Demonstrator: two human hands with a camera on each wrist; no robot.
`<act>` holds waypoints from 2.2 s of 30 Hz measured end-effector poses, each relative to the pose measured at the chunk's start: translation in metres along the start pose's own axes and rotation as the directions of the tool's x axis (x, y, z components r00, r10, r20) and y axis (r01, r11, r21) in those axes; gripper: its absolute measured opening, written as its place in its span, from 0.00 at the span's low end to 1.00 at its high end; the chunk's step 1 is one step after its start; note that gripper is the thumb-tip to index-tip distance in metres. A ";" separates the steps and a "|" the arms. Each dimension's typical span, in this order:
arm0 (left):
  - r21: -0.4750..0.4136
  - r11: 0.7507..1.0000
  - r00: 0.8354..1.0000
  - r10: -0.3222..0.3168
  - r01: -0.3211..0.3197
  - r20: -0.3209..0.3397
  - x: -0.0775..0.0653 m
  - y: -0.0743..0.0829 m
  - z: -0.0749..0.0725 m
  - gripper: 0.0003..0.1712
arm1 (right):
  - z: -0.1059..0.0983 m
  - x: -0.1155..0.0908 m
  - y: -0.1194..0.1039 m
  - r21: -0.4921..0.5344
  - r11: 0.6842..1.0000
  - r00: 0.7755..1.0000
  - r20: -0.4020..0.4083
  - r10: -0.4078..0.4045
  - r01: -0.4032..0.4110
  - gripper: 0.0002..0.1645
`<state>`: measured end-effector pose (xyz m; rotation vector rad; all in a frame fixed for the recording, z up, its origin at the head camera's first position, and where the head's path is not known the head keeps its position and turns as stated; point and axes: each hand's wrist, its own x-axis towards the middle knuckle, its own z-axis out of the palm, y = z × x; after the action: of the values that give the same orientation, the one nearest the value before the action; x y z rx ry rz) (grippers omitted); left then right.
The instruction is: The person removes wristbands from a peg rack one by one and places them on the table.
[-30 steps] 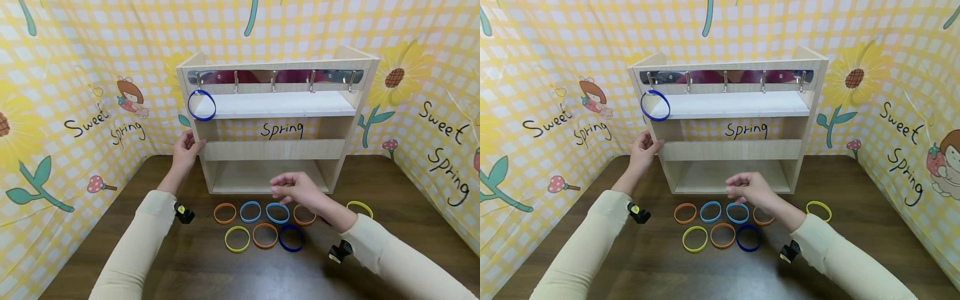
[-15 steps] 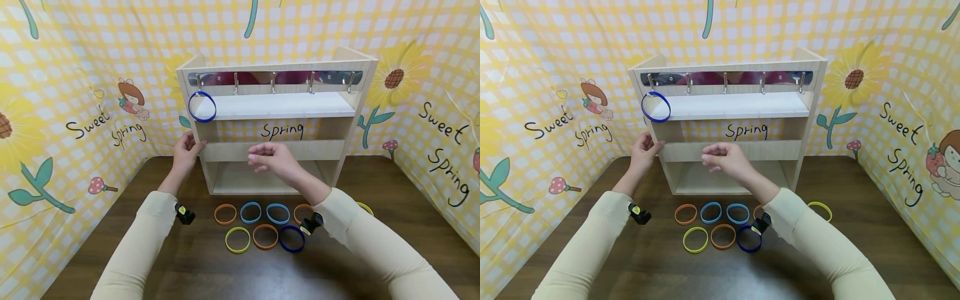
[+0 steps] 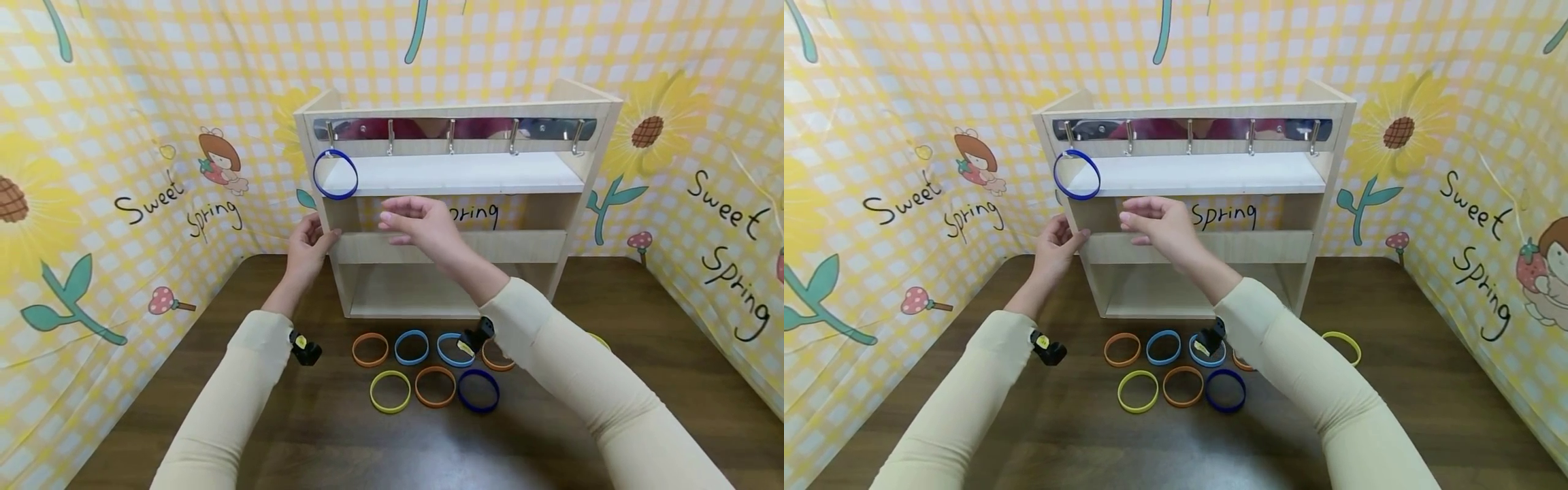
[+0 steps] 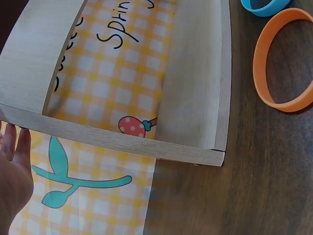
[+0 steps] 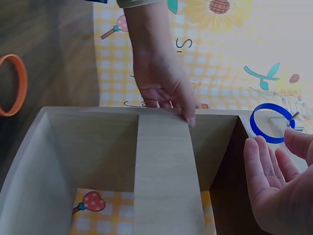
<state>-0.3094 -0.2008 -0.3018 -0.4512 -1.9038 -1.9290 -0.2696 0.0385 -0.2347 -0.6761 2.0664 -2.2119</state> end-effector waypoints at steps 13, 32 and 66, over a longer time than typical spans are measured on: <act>0.018 1.000 1.000 0.022 -0.023 0.005 0.001 0.000 0.001 0.20 | 0.026 0.026 -0.010 0.056 0.998 0.998 -0.057 0.034 -0.031 0.22; 0.042 0.998 0.999 0.039 -0.039 0.004 0.010 -0.026 -0.008 0.22 | 0.048 0.040 -0.011 0.111 0.990 0.986 -0.128 0.107 -0.093 0.18; 0.027 0.999 1.000 0.023 -0.024 0.011 0.000 -0.001 0.000 0.23 | 0.058 0.034 -0.022 0.337 0.941 0.982 -0.184 0.049 0.016 0.10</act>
<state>-0.3100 -0.2011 -0.3025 -0.4748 -1.9208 -1.8872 -0.2752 -0.0250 -0.2024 -0.4292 1.6814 -2.6201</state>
